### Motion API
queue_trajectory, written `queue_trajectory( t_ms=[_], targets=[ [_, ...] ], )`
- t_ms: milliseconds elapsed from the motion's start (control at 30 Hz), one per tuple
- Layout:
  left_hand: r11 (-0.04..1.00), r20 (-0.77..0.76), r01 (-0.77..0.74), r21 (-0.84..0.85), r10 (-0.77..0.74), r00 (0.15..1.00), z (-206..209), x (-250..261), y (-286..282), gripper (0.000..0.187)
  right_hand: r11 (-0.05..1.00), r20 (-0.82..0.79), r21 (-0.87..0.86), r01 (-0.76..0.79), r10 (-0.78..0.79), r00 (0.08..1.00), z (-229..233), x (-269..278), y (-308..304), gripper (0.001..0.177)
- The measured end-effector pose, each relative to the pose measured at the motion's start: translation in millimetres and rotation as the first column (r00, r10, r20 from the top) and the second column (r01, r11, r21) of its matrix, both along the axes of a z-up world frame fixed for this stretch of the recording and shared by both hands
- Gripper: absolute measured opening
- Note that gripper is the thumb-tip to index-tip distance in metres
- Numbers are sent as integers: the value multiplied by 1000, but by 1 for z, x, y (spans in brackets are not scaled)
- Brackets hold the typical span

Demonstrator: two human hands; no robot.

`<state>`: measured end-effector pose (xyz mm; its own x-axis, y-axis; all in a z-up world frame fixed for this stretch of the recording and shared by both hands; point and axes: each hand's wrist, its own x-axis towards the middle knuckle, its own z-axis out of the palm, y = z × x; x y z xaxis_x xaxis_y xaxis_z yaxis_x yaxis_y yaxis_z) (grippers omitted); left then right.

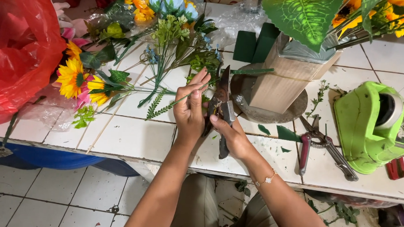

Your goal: The person arranges artificial flowers and greenery into a vase. They use shears to trim stems and adjust the placement of yellow sunflowers and green leaves within the arrangement.

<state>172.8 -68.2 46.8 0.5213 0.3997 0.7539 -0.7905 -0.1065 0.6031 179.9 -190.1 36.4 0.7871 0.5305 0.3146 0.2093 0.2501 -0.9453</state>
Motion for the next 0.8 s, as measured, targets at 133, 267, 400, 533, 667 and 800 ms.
queue_trajectory(
  t_ms=[133, 267, 400, 533, 667, 800],
  targets=[
    [1000, 1, 6, 5, -6, 1000, 1, -1, 0, 19, 999, -25, 35, 7, -6, 1000, 61, -32, 2, 34],
    [1000, -9, 19, -20, -19, 1000, 3, -2, 0, 20, 1000, 18, 11, -19, 19, 1000, 57, -27, 2, 32],
    [999, -1, 28, -20, -28, 1000, 0, 0, 1, 19, 999, 53, 8, -48, 48, 997, 64, -28, 2, 30],
    [999, 2, 38, -30, -38, 999, 0, 0, 0, 20, 1000, 29, -15, -14, 15, 999, 51, -24, 1, 39],
    [995, -6, 77, -58, -78, 997, 3, -1, -1, 20, 1000, -28, -3, 14, -14, 1000, -4, 2, 0, 51],
    [986, -36, 131, -99, -136, 990, 9, -4, 0, 21, 999, -35, 41, 18, -16, 999, -33, 19, -1, 42]
  ],
)
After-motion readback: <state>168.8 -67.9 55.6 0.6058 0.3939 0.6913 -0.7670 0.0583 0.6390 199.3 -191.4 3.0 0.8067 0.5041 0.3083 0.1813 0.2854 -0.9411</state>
